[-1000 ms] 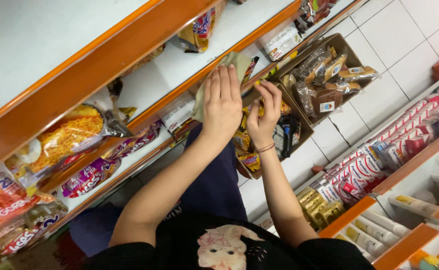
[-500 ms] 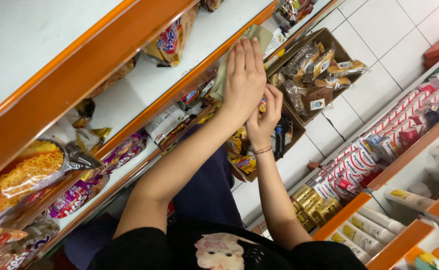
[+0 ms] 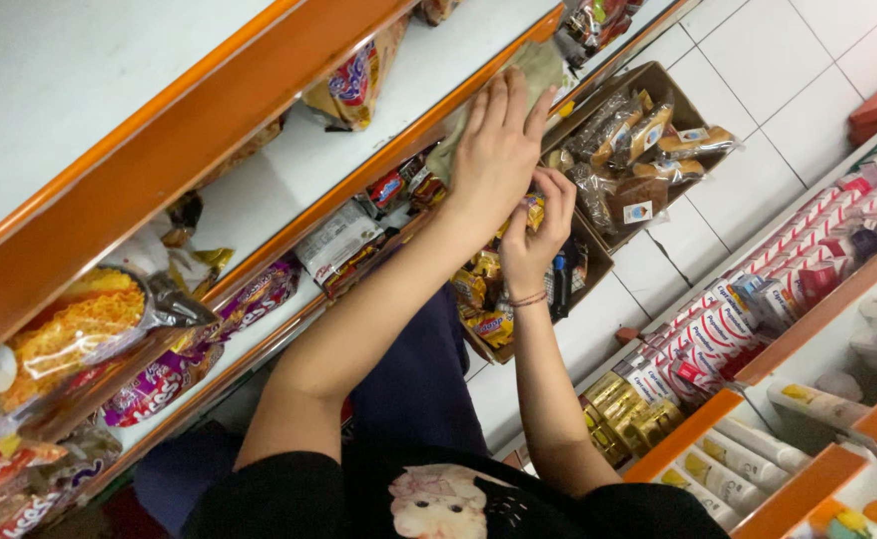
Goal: The person sprays a liquid from a green bottle onto a cloth and wipes the edges of retail shelves between snack packages.
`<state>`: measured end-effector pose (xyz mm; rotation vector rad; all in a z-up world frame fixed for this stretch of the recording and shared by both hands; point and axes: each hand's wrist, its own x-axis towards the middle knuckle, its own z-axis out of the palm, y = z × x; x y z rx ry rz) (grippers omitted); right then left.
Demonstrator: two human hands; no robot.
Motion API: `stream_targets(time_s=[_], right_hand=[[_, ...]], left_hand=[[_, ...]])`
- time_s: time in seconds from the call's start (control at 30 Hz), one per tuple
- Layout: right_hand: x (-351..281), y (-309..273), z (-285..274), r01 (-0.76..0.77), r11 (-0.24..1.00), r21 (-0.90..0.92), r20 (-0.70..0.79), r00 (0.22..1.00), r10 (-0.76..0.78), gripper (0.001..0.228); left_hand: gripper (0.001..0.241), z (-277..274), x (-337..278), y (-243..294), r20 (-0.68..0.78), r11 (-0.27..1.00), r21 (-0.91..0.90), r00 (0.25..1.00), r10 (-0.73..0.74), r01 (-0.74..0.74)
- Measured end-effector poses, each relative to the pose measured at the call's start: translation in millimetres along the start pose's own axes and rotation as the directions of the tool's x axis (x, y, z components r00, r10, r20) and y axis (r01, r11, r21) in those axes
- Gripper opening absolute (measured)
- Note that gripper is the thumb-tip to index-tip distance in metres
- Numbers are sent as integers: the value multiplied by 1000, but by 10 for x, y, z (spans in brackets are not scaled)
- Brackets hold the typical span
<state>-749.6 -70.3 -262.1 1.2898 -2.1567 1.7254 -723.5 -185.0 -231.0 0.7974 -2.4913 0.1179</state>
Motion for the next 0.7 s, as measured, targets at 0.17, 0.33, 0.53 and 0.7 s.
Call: stream_targets(time_s=[0.17, 0.33, 0.53, 0.7], right_hand=[[-89, -242, 59, 15, 1000, 27, 28, 999, -15, 39], [-284, -601, 183, 52, 995, 80, 89, 994, -59, 39], [-681, -1219, 403, 133, 979, 154, 186, 969, -161, 36], [-1104, -1704, 576, 183, 958, 222, 282, 928, -242, 35]], left_hand=[[54, -557, -652, -375, 56, 999, -37, 998, -29, 31], [55, -1186, -1395, -677, 55, 997, 13, 996, -74, 73], [52, -1682, -2185, -1027, 30, 989, -12, 989, -147, 148], [51, -1982, -2825, -1278, -5, 981, 13, 981, -196, 196]])
